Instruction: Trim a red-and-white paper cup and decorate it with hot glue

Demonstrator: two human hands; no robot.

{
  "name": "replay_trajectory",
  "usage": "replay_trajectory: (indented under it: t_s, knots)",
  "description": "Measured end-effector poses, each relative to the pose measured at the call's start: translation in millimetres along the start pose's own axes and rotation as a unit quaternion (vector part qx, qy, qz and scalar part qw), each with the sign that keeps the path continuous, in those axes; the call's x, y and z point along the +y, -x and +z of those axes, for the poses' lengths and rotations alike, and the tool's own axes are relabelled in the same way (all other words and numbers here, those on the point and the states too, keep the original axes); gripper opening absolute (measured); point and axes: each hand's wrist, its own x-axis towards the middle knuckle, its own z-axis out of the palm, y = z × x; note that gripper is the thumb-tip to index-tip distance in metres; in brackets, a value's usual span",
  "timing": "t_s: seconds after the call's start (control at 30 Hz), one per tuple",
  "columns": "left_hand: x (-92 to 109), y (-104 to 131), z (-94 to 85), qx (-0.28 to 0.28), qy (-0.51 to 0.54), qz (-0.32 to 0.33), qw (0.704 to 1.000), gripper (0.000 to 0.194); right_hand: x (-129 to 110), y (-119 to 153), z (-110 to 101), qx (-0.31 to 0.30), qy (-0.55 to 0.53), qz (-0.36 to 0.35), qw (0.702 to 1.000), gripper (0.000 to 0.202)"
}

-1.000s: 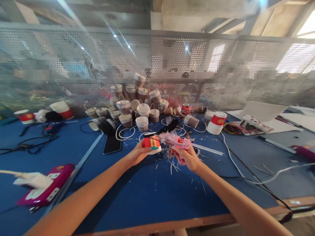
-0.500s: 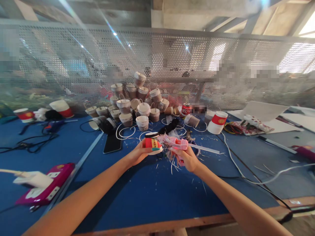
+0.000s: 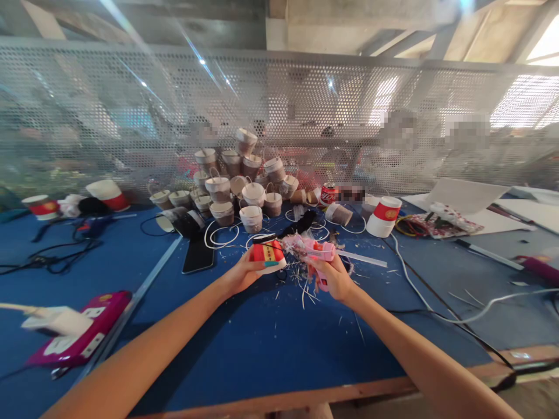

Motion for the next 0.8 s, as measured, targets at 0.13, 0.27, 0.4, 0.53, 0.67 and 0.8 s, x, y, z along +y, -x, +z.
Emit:
replay_trajectory:
  t_s: [0.13, 0.27, 0.4, 0.53, 0.67, 0.8]
  knots:
    - [1, 0, -1.0, -0.009, 0.010, -0.002, 1.000, 0.050, 4, -3, -1, 0.002, -0.006, -0.014, 1.000, 0.029]
    - [1, 1, -2.4, -0.029, 0.014, -0.013, 0.999, 0.047, 10, -9, -3, 0.003, 0.014, 0.000, 1.000, 0.030]
    - [1, 0, -2.9, -0.025, 0.013, -0.007, 1.000, 0.046, 7, -9, -6, 0.032, 0.225, -0.049, 0.973, 0.025]
    - [2, 0, -0.5, 0.007, 0.005, 0.005, 1.000, 0.047, 0, -4, -6, 0.191, 0.532, -0.051, 0.823, 0.018]
    - [3, 1, 3.3, 0.035, -0.018, -0.002, 0.999, 0.054, 4, -3, -9, 0.267, 0.623, 0.008, 0.735, 0.029]
    - [2, 2, 6.6, 0.060, -0.029, -0.005, 0.998, 0.054, 4, -2, -9, 0.274, 0.593, -0.116, 0.748, 0.034]
